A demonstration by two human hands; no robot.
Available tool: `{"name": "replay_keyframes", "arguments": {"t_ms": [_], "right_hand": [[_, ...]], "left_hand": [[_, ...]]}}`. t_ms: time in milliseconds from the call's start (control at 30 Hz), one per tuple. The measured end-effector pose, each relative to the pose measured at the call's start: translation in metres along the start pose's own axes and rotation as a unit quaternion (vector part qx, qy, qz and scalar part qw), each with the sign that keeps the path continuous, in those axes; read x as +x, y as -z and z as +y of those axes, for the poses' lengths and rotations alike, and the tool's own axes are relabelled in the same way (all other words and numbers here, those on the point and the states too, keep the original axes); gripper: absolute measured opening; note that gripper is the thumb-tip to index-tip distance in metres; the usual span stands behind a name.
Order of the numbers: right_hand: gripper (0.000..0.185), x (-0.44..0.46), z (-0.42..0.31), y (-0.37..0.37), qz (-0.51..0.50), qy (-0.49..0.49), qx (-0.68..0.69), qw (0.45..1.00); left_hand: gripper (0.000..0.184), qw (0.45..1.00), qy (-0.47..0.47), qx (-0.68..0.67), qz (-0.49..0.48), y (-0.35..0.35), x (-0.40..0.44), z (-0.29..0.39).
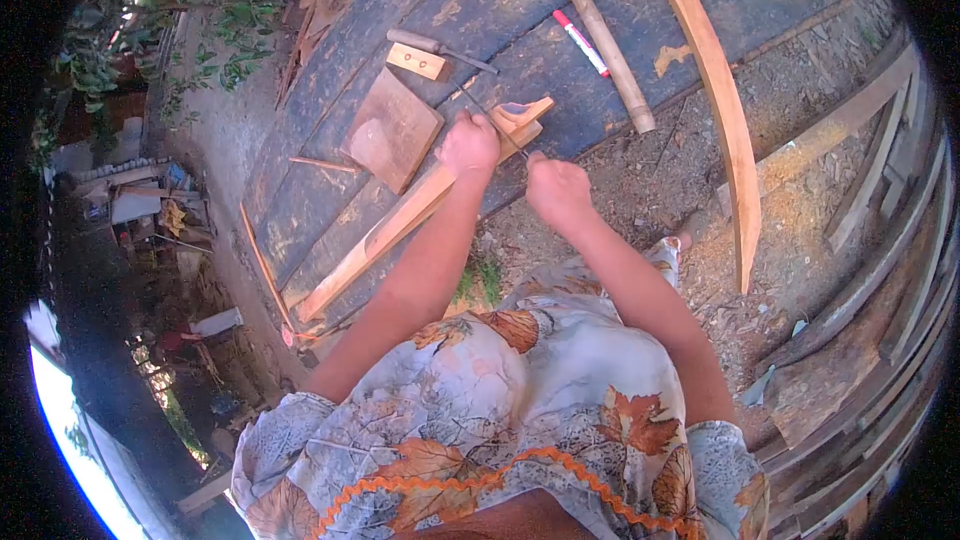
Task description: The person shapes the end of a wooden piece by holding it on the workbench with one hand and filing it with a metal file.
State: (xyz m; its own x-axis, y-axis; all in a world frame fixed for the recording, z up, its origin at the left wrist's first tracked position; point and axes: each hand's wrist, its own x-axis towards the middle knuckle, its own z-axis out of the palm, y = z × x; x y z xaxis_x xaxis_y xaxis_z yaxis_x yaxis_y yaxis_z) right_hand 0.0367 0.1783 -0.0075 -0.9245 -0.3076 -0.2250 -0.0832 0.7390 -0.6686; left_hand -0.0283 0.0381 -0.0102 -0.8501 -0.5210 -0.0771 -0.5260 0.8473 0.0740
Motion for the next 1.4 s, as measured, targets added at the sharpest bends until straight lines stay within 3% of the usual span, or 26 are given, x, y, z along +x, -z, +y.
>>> {"name": "replay_keyframes", "arguments": {"t_ms": [67,367,567,767,967,1067,1167,1233,1400], "right_hand": [[0.015,0.003,0.001,0.0,0.021,0.006,0.006,1.0],[0.015,-0.027,0.009,0.009,-0.055,-0.04,-0.033,0.997],[0.018,0.008,0.0,-0.007,0.021,-0.005,0.02,1.0],[0.017,-0.041,0.014,0.005,-0.058,-0.045,-0.014,0.997],[0.014,0.004,0.0,-0.002,0.014,0.003,-0.005,1.0],[0.012,0.01,-0.003,-0.004,0.048,0.018,0.03,0.998],[0.013,-0.017,0.005,0.0,0.019,0.012,0.017,1.0],[0.013,-0.036,0.009,0.005,-0.052,-0.045,-0.015,0.997],[0.014,-0.004,0.005,0.0,-0.015,-0.022,0.0,1.0]], "left_hand": [[0.035,1.0,-0.002,0.008,-0.005,0.001,0.001,0.003],[0.034,1.0,0.002,-0.008,0.005,0.001,-0.002,0.002],[0.034,1.0,0.0,-0.005,0.005,-0.001,-0.001,0.003],[0.035,1.0,0.003,-0.007,-0.006,-0.001,0.001,0.002],[0.043,0.999,0.017,-0.011,-0.03,0.002,-0.001,0.002],[0.036,1.0,-0.006,0.003,0.023,-0.003,0.001,0.001],[0.036,1.0,-0.002,0.001,0.006,-0.001,0.002,0.0],[0.035,1.0,-0.006,0.001,0.004,-0.002,0.003,0.001],[0.035,1.0,-0.014,-0.01,0.02,-0.005,0.002,0.0]]}}
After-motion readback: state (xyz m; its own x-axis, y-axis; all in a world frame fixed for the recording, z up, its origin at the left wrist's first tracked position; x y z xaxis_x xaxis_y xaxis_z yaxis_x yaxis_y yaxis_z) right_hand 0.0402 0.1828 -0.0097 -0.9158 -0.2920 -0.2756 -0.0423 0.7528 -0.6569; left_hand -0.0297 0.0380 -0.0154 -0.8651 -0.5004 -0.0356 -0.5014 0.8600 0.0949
